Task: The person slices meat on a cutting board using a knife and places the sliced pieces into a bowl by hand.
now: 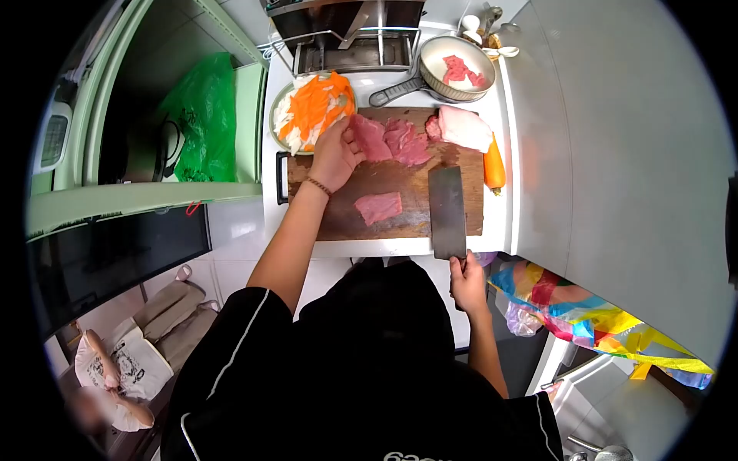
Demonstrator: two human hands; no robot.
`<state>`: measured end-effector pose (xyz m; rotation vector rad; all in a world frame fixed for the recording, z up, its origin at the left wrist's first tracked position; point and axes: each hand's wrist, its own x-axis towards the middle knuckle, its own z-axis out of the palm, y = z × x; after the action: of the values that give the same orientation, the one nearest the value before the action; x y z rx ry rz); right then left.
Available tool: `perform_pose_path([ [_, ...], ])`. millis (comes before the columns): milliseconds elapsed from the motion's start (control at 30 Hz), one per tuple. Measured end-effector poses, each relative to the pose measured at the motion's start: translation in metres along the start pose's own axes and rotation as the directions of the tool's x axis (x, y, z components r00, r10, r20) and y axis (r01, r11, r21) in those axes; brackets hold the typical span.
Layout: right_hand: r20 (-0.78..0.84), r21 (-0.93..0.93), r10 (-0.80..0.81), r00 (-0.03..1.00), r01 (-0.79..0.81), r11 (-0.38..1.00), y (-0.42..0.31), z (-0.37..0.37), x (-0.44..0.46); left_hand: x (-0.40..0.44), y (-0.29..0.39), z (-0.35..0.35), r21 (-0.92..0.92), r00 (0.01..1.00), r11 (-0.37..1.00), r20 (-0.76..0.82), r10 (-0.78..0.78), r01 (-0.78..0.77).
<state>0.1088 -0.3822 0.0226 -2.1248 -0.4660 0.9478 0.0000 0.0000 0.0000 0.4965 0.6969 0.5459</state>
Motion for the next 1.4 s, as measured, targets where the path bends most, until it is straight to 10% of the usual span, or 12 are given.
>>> perform_pose_path([
  [167,0.003,-0.139,-0.011,1.0,0.011,0.99,-0.028,0.003,-0.003,-0.038,0.014,-0.034,0.606,0.971,0.771,0.012,0.237,-0.196],
  [333,0.011,-0.323,-0.162,0.987,0.156,0.933,-0.054,0.006,-0.012,-0.069,0.012,-0.058,0.97,0.918,0.015,0.226,0.325,-0.244],
  [433,0.012,-0.421,-0.176,0.984,0.164,0.892,-0.052,0.022,-0.011,-0.097,0.011,-0.037,0.778,0.732,-0.606,0.508,0.453,-0.165],
  [567,0.009,-0.58,-0.163,0.987,0.138,0.803,-0.061,0.035,-0.023,-0.096,-0.049,-0.044,0.566,0.58,-0.426,0.807,0.112,-0.705],
  [667,-0.003,-0.639,-0.189,0.982,0.144,0.756,-0.083,0.051,-0.041,-0.079,-0.078,-0.047,0.488,0.49,-0.368,0.867,0.095,-0.792],
  [900,-0.006,-0.646,-0.139,0.99,0.103,0.757,-0.095,0.093,-0.064,-0.056,-0.069,-0.047,0.366,0.399,-0.248,0.912,-0.095,-0.897],
  [1400,-0.035,-0.66,0.053,0.998,-0.063,0.748,-0.08,0.065,-0.142,-0.069,-0.059,-0.054,0.441,0.424,-0.238,0.898,0.119,-0.866],
])
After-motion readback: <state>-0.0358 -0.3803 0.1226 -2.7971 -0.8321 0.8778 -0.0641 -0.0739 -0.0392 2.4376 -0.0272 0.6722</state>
